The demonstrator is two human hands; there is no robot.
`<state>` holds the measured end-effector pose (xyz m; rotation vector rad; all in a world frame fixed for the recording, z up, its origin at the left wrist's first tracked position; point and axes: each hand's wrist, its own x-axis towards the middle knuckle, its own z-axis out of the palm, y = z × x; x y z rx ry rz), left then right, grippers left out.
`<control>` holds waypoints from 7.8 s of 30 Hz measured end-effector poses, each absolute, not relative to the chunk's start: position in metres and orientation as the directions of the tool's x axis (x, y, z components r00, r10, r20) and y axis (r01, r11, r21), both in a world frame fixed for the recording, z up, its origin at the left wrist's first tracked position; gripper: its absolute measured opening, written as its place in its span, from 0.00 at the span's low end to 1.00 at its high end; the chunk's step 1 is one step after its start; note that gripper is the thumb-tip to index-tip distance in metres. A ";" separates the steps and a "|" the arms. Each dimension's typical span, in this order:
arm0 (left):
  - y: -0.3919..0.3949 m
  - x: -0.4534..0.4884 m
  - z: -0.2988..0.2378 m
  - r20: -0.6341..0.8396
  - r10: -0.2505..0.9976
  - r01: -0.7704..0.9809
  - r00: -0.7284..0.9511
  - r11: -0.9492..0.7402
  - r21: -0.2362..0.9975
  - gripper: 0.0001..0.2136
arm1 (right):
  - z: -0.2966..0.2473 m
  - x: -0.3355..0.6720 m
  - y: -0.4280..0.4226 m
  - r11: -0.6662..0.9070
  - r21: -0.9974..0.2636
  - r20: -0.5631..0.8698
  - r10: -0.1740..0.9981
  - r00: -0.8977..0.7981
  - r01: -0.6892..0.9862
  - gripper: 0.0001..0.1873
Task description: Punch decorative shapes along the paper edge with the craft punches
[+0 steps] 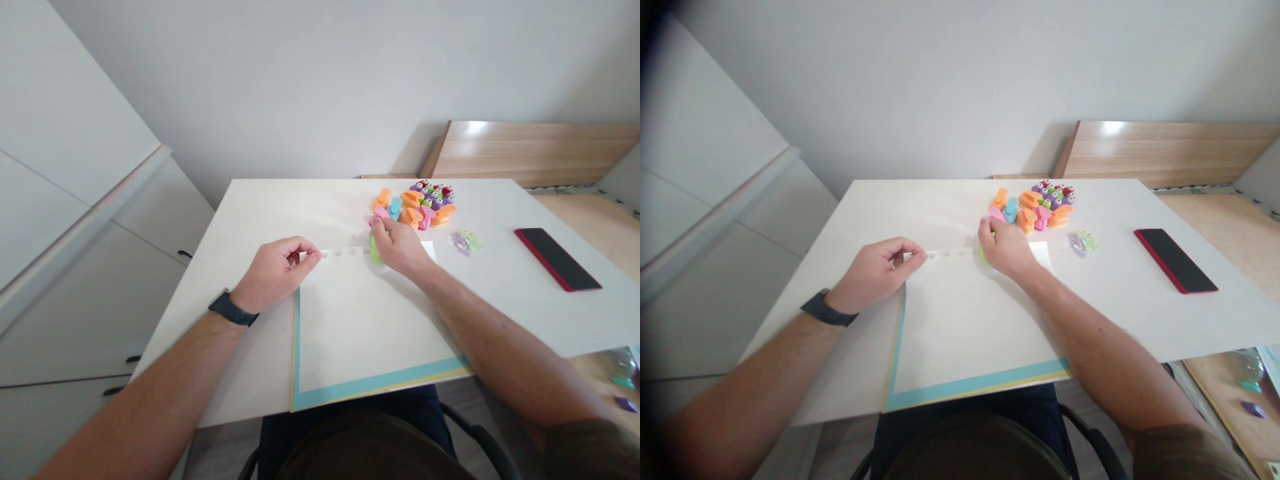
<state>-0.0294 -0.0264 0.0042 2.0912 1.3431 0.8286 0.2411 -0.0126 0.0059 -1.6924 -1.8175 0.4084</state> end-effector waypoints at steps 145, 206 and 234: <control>-0.029 -0.029 0.007 0.229 0.912 0.573 0.340 -0.394 0.718 0.13 | 0.008 0.229 -0.008 0.055 -0.389 0.201 0.979 0.026 0.920 0.23; -0.027 -0.033 0.008 0.142 0.924 0.588 0.355 -0.339 0.734 0.15 | 0.016 0.256 -0.002 0.147 -0.989 0.135 0.956 0.261 -0.024 0.09; -0.024 -0.034 0.003 0.124 0.912 0.610 0.390 -0.357 0.707 0.13 | 0.032 0.265 -0.012 -0.123 -0.918 -0.090 0.990 -0.105 -0.376 0.13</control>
